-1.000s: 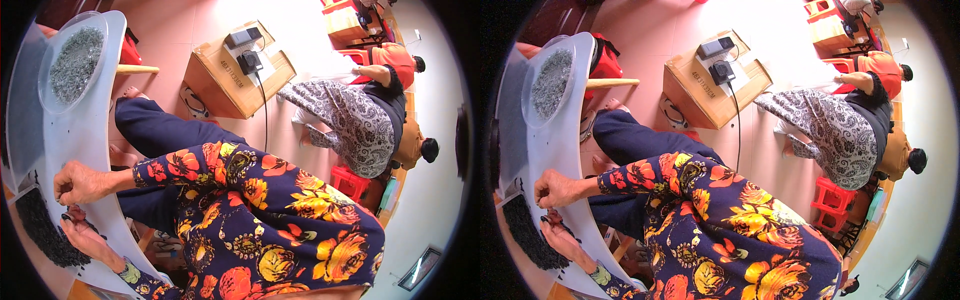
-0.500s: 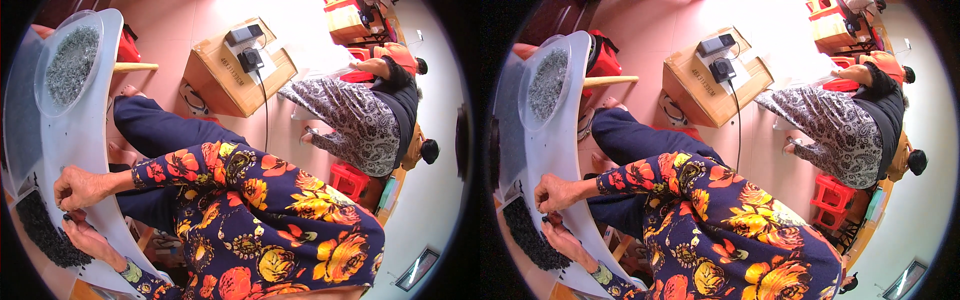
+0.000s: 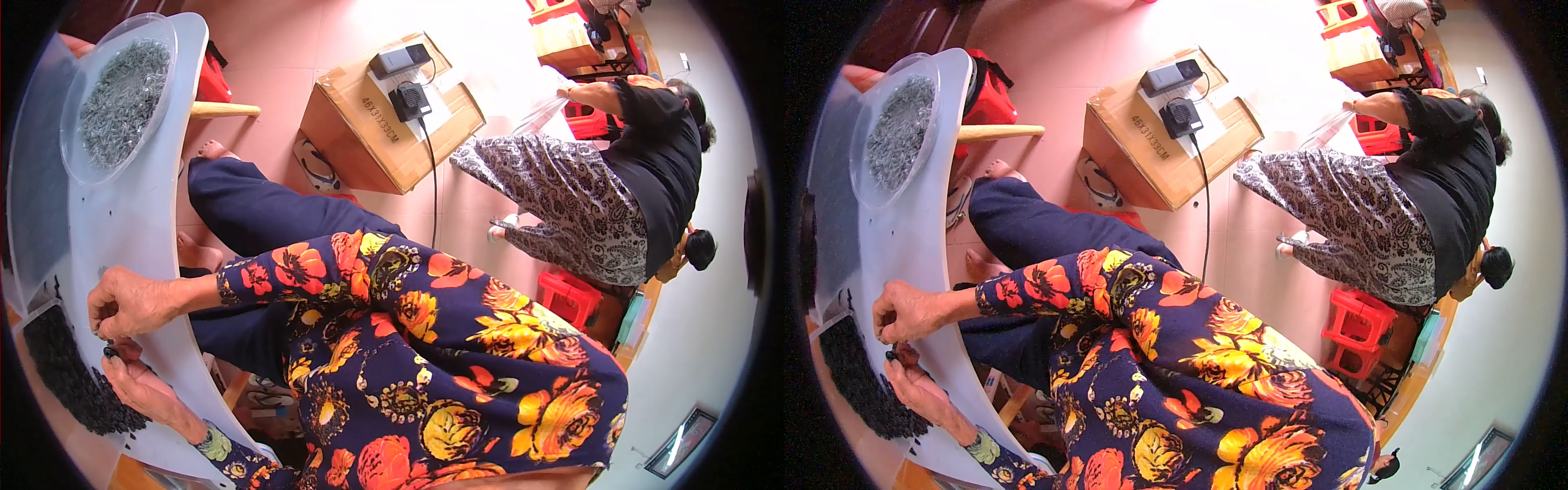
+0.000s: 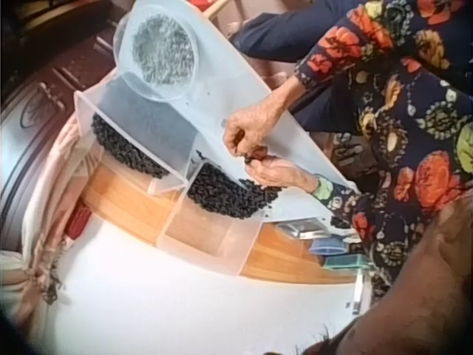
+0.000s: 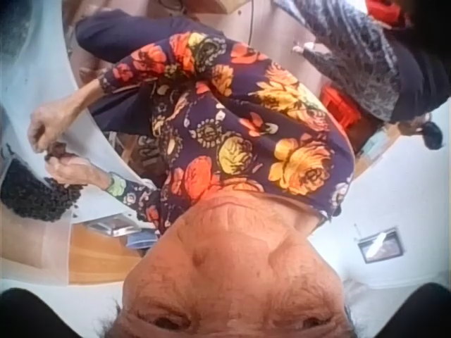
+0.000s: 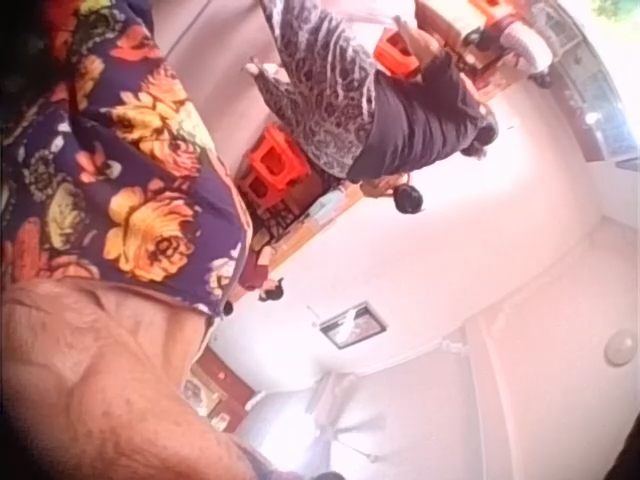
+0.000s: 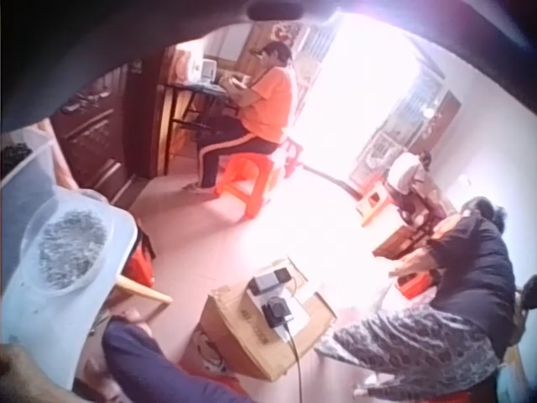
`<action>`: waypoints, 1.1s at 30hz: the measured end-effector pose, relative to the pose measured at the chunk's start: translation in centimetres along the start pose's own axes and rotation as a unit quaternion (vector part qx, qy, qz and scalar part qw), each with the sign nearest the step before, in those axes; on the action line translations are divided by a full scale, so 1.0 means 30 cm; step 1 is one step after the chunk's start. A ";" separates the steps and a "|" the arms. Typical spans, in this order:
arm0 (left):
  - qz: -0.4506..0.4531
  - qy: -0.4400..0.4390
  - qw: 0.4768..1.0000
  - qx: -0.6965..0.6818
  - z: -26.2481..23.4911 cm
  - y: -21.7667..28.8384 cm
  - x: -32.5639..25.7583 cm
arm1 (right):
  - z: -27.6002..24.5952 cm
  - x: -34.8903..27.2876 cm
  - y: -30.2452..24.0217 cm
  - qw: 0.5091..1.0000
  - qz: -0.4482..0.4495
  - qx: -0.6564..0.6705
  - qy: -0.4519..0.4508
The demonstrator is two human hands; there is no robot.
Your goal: The person assembles small black rubber/plastic parts by hand at a workbench.
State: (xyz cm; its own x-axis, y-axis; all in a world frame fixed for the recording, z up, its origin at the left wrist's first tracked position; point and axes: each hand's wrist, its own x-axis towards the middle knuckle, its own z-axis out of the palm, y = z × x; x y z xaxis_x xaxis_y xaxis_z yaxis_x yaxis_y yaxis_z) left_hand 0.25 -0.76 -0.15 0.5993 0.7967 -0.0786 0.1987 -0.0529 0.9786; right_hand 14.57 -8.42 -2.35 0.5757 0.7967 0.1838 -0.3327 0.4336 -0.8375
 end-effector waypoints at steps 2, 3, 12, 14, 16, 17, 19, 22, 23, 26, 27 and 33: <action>-0.009 0.009 1.000 -0.015 0.001 0.012 -0.002 | 0.001 0.005 0.009 1.000 -0.008 -0.007 -0.003; -0.010 0.005 1.000 -0.014 -0.001 0.016 -0.002 | 0.003 0.007 0.013 1.000 -0.016 -0.014 -0.005; -0.010 -0.017 1.000 -0.022 -0.045 -0.020 0.007 | 0.003 -0.002 -0.007 0.998 0.002 -0.056 -0.014; -0.006 -0.025 0.999 -0.022 -0.043 -0.016 0.008 | 0.002 0.000 0.000 0.999 0.002 -0.046 -0.018; -0.008 -0.039 0.999 -0.006 -0.038 0.001 0.000 | 0.003 0.000 0.004 0.999 0.002 -0.034 -0.022; -0.007 -0.036 0.999 -0.006 -0.027 0.012 -0.008 | 0.004 0.000 0.005 0.999 0.000 -0.033 -0.022; -0.014 0.003 1.000 -0.019 0.002 0.027 -0.020 | 0.004 0.000 0.001 0.999 -0.002 -0.034 -0.024; 0.002 -0.030 1.000 -0.007 -0.021 0.005 -0.013 | 0.000 -0.004 -0.006 0.999 0.004 -0.047 -0.028; 0.003 -0.030 1.000 -0.007 -0.023 0.002 -0.013 | 0.000 -0.006 -0.006 0.998 0.003 -0.050 -0.027; -0.013 -0.017 1.000 -0.021 -0.026 -0.004 -0.007 | -0.003 -0.008 -0.004 0.998 0.000 -0.058 -0.029; -0.006 -0.032 0.999 -0.020 -0.033 -0.008 -0.004 | -0.005 -0.007 -0.003 0.998 -0.001 -0.062 -0.031; -0.009 -0.033 0.999 -0.017 -0.018 0.009 -0.001 | -0.004 -0.013 -0.024 0.998 -0.004 -0.049 -0.034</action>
State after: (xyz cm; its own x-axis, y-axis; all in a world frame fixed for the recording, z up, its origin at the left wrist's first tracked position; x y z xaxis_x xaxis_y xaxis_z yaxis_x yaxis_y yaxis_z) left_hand -0.11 -0.47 0.22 0.6465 0.7554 -0.1071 0.1842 -0.0183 0.9827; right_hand 14.67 -9.08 -1.86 0.5251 0.8217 0.2216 -0.2513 0.3984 -0.8821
